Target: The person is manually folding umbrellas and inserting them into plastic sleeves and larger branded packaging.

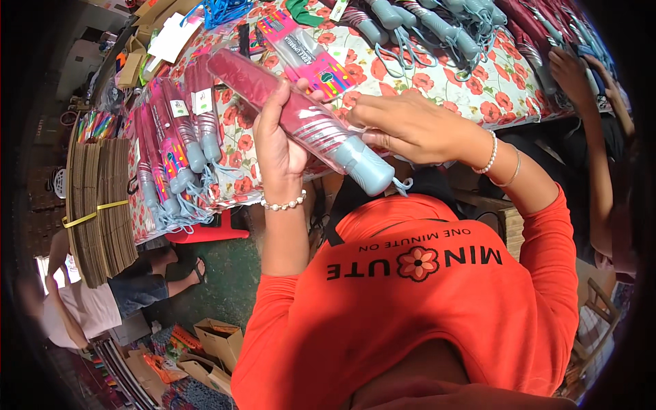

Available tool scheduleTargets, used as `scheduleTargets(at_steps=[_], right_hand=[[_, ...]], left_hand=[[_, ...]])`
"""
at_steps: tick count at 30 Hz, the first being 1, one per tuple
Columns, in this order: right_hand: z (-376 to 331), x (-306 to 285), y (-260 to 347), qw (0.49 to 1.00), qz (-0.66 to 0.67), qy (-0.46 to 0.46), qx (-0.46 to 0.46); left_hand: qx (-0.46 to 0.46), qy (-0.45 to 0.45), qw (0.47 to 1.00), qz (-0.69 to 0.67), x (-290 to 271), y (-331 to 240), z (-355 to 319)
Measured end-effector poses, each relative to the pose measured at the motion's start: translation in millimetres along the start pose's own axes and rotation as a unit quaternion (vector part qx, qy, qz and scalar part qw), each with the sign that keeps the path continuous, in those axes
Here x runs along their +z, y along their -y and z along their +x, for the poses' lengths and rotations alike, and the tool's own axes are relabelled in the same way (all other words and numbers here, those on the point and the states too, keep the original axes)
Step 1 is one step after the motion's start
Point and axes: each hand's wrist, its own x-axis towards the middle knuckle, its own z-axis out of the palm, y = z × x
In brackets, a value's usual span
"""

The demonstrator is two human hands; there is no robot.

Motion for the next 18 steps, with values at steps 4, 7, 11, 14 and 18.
scheduleTargets(at_steps=[4,7,11,14,18], right_hand=[[1.7,7.4,-6.1,0.976,-0.164,-0.109,-0.091],[1.0,7.6,-4.2,0.983,-0.126,-0.118,-0.065],[-6.6,14.9,-11.4,0.990,0.033,-0.131,0.033],[-6.7,21.4,-8.8,0.897,0.374,-0.171,0.162],[-17.0,44.5,2.3,0.773,0.587,-0.054,0.235]], left_hand=[[-0.012,0.010,0.999,0.029,-3.2,5.4,1.5],[0.020,-0.012,1.000,0.005,2.5,5.5,-0.1],[0.052,-0.009,0.999,0.006,-1.3,0.5,1.5],[0.074,0.000,0.997,0.016,-4.6,-2.5,1.8],[0.134,-0.018,0.985,0.109,1.4,-1.6,1.7]])
